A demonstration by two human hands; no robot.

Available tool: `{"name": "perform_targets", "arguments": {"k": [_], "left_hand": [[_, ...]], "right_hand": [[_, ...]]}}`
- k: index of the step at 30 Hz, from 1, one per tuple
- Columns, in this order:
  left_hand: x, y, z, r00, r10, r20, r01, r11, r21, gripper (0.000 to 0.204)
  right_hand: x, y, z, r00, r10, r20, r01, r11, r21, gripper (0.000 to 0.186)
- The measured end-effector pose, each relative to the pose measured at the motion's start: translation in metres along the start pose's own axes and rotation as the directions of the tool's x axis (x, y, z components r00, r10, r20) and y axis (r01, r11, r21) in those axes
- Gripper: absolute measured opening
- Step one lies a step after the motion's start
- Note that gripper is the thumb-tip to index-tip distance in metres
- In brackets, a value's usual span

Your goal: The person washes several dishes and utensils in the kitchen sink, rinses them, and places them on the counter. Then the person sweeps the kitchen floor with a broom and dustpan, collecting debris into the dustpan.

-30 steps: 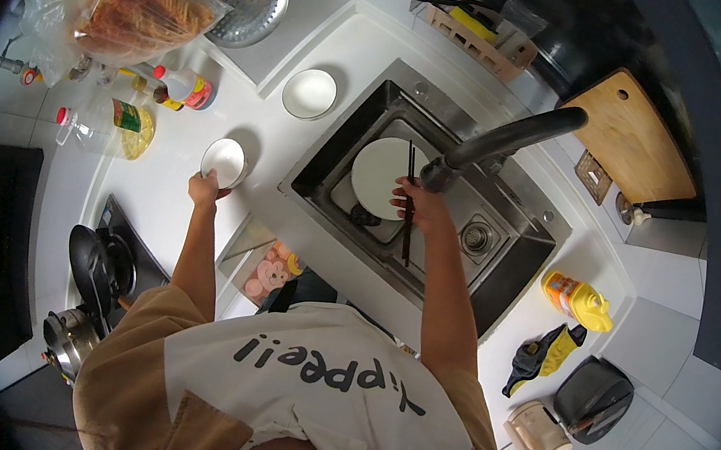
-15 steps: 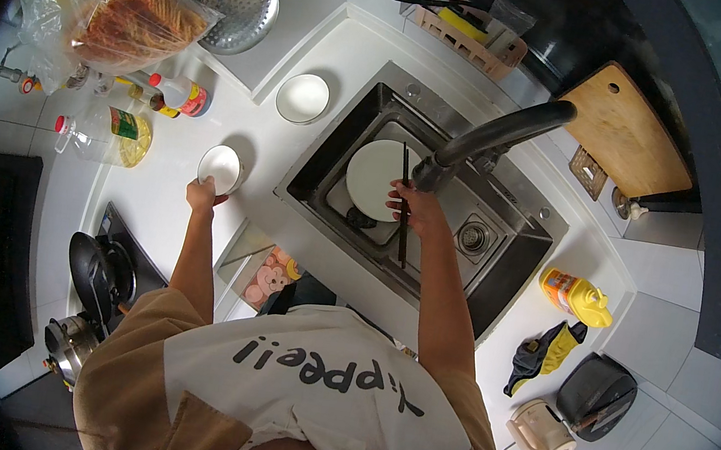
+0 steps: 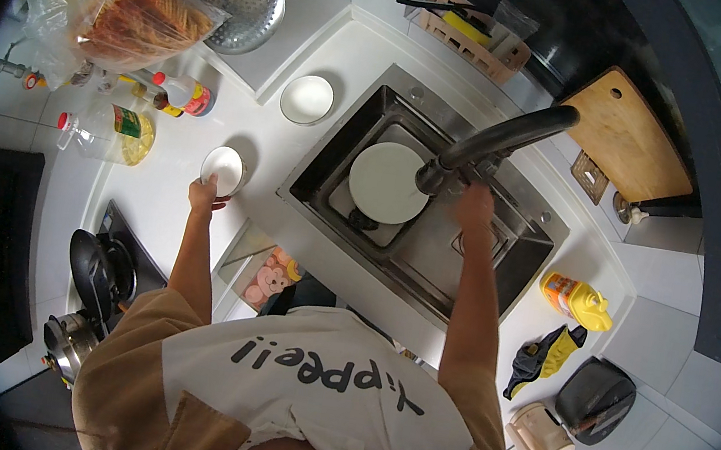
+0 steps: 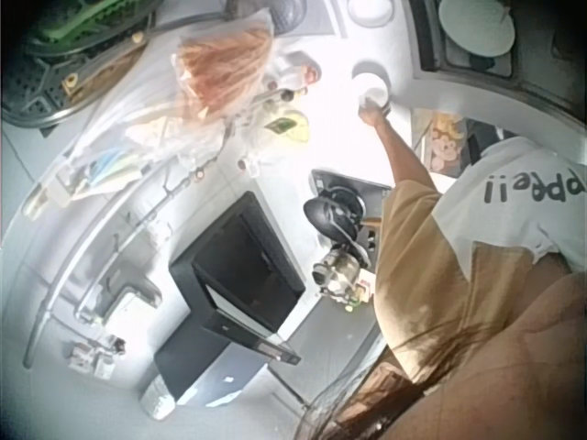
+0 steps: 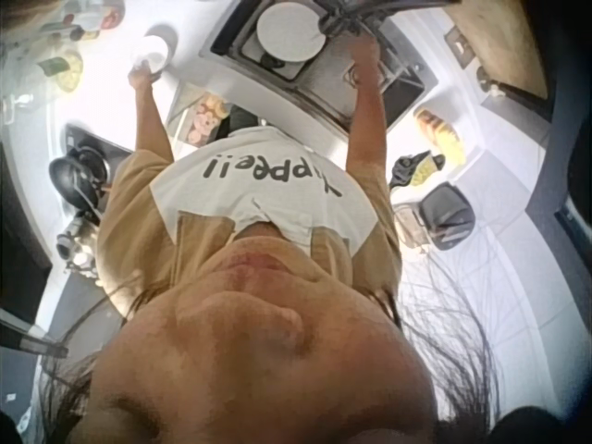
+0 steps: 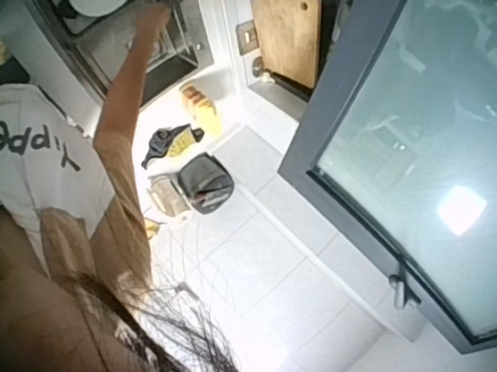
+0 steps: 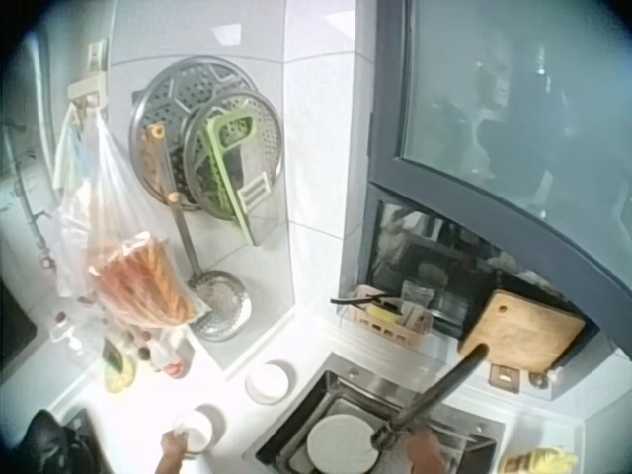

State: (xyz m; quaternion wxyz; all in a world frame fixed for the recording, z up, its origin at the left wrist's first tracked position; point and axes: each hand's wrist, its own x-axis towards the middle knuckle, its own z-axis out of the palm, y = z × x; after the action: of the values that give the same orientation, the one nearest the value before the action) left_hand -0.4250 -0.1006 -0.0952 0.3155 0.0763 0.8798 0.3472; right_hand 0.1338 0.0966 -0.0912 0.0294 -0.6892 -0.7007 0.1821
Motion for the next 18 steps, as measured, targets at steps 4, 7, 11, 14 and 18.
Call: {"name": "perform_targets", "arguments": {"k": [4,7,11,14,18], "left_hand": [[-0.008,0.009,-0.005,1.000,-0.019,-0.025,0.019,1.000,0.022,0.070],[-0.011,0.013,-0.007,1.000,-0.011,-0.026,0.012,0.998,0.065,0.074],[-0.015,0.019,-0.005,0.885,0.290,-0.365,-0.164,0.927,0.339,0.061],[-0.025,0.029,0.001,0.602,0.579,-0.549,-0.352,0.810,0.468,0.036],[-0.043,0.052,0.011,0.431,0.753,-0.496,-0.556,0.655,0.511,0.023]], "right_hand": [[0.011,0.021,-0.036,0.992,0.054,0.113,-0.037,0.988,-0.149,0.020],[0.010,0.026,-0.042,0.999,-0.019,0.033,0.024,0.984,-0.174,0.018],[0.002,0.029,-0.033,0.997,-0.059,-0.044,0.050,0.983,-0.176,0.017],[-0.010,0.025,-0.024,0.995,-0.075,-0.061,0.071,0.995,-0.070,0.018],[-0.022,0.010,-0.015,0.993,0.006,0.115,0.004,0.996,-0.085,0.018]]}}
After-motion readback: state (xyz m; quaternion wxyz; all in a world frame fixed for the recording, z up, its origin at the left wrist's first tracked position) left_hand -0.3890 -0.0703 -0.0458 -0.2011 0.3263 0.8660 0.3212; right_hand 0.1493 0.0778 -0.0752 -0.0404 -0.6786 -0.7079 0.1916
